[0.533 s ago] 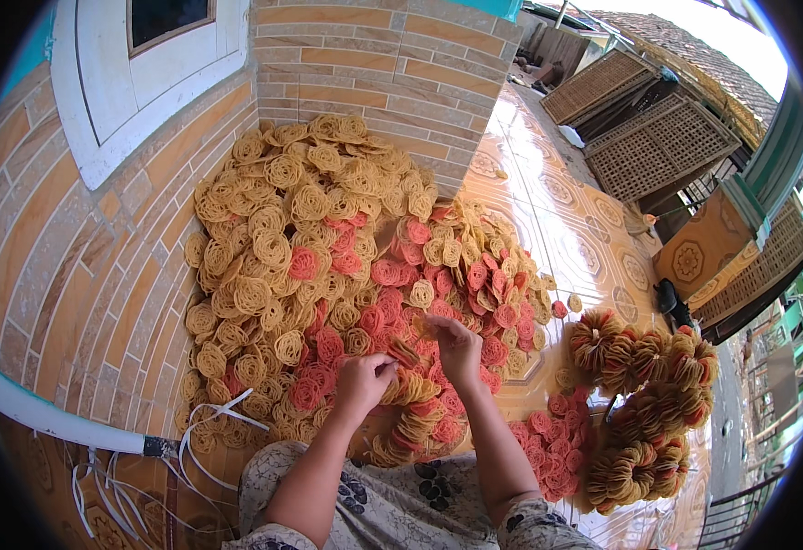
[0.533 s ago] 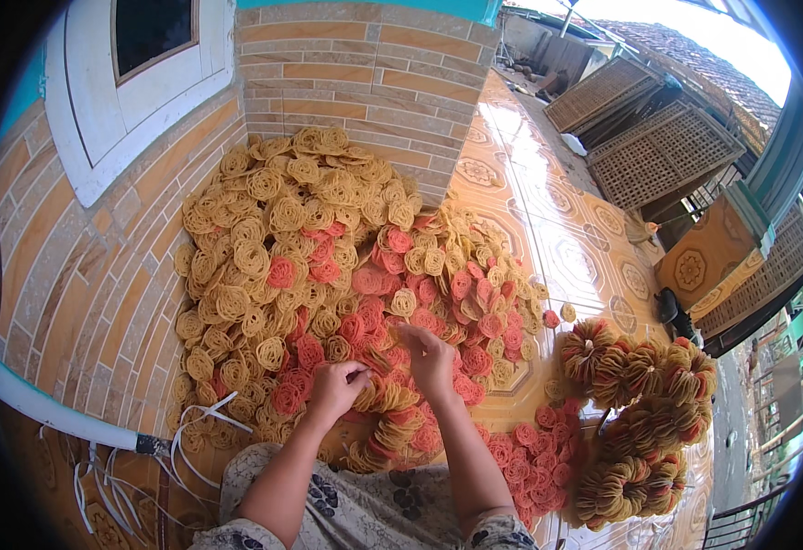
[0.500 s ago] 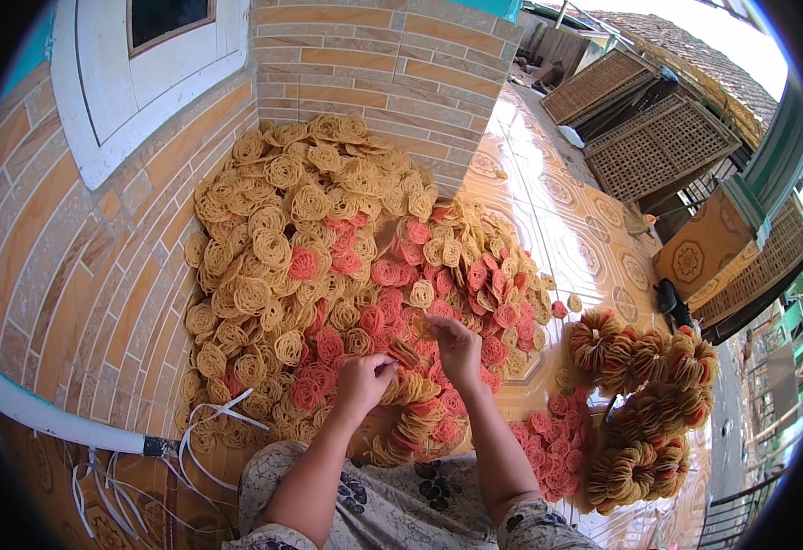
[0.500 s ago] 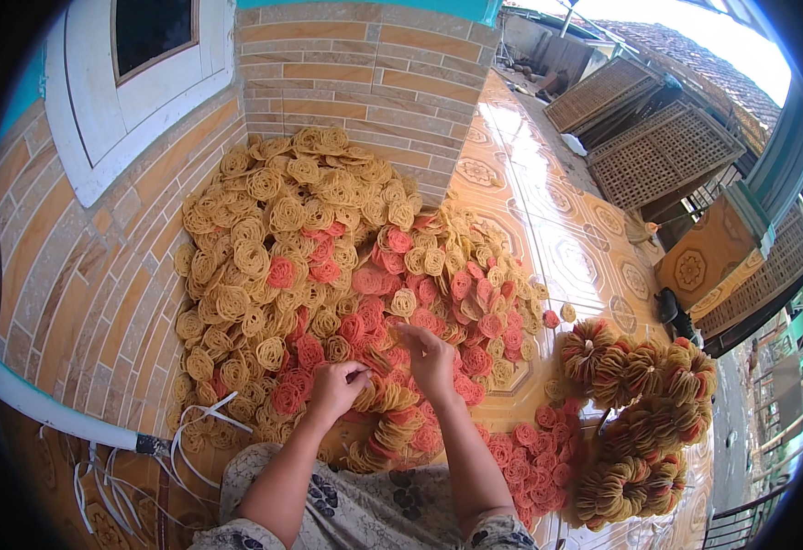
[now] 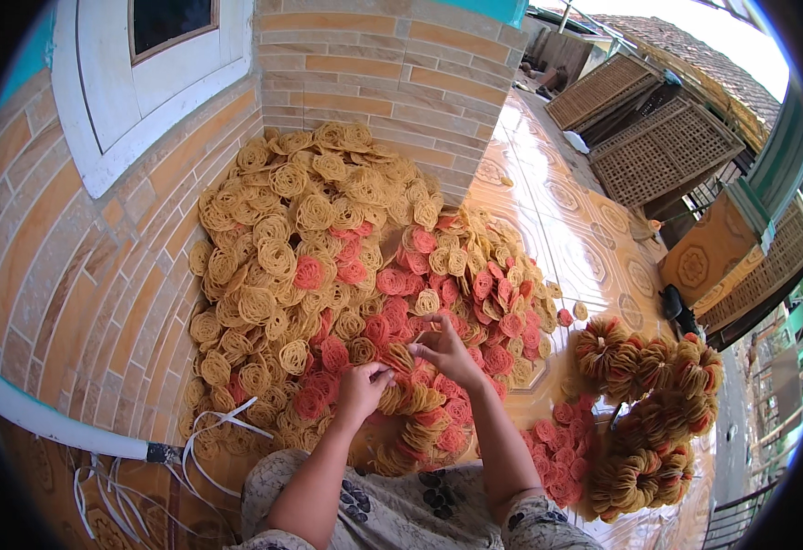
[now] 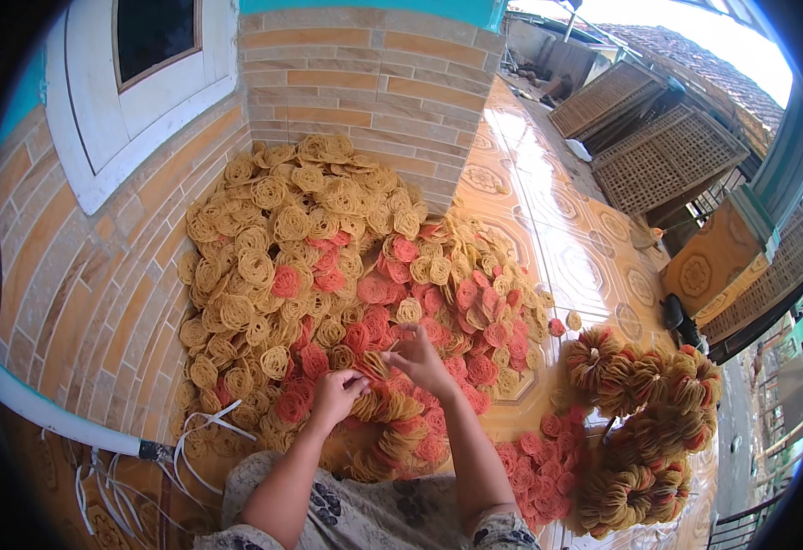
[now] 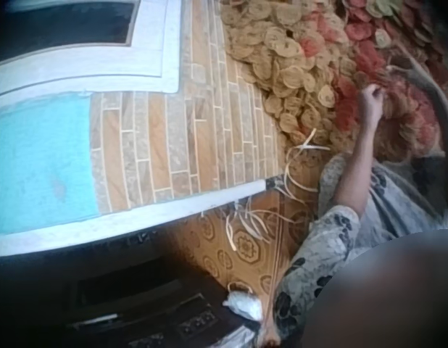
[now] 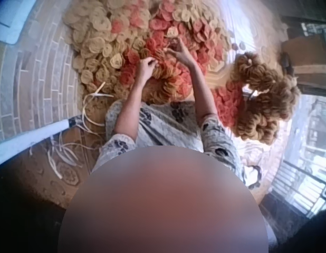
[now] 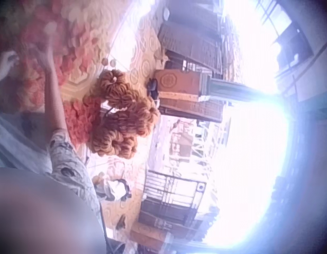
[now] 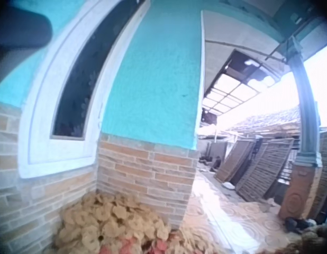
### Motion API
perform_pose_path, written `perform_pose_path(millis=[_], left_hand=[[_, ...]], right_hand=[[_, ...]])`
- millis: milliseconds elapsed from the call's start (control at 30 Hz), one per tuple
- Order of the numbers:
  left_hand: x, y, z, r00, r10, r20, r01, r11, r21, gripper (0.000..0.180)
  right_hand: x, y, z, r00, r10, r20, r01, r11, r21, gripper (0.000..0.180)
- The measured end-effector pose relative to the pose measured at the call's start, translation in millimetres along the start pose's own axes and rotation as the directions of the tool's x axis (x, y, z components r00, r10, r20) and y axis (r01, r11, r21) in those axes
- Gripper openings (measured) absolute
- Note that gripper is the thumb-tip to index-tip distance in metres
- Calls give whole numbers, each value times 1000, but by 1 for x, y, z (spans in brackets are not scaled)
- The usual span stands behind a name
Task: The person sits on a tiled floor and repeatedly picks up small yellow and red spiral-shaped decorative items. They thread these items onto a white string or ribbon, then place the assembled bundle back on the floor among many similar items.
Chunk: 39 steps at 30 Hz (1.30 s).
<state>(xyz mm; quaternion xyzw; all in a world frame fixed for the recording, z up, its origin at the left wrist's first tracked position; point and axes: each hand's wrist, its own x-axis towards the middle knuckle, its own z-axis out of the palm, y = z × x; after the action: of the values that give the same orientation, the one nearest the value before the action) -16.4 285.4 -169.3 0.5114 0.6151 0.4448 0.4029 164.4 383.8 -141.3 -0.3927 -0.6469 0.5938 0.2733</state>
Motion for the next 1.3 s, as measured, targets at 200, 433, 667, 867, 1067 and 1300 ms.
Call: perform_pose_path(millis=[200,433,667,867,1067,1300], left_hand=[[3,-4,2,999,-43,-12,42,995,-85,18],[2,-1,-4,995,-43,87,42,999,13,19],[0,8,-5,988,-72,133,58,992,110,19],[-1,10,-5,984,-69,163,57,996,75,20],[1,1,-3,984,-81,158,77,996,32,19],[0,4,-3,990,-44,136,33,996,81,20]], right_hand=[[73,33,-10,770,-569,-289,55,510,-858,34],[18,37,-17,855,-117,-506,-159,868,-470,28],[-4,24,-5,910,-3,-415,95,975,201,31],[-12,4,5,850,-182,-495,141,983,-118,29],[-26,-16,10,887,-197,-417,94,962,-256,28],[-18,-10,4,897,-82,-435,191,958,214,18]])
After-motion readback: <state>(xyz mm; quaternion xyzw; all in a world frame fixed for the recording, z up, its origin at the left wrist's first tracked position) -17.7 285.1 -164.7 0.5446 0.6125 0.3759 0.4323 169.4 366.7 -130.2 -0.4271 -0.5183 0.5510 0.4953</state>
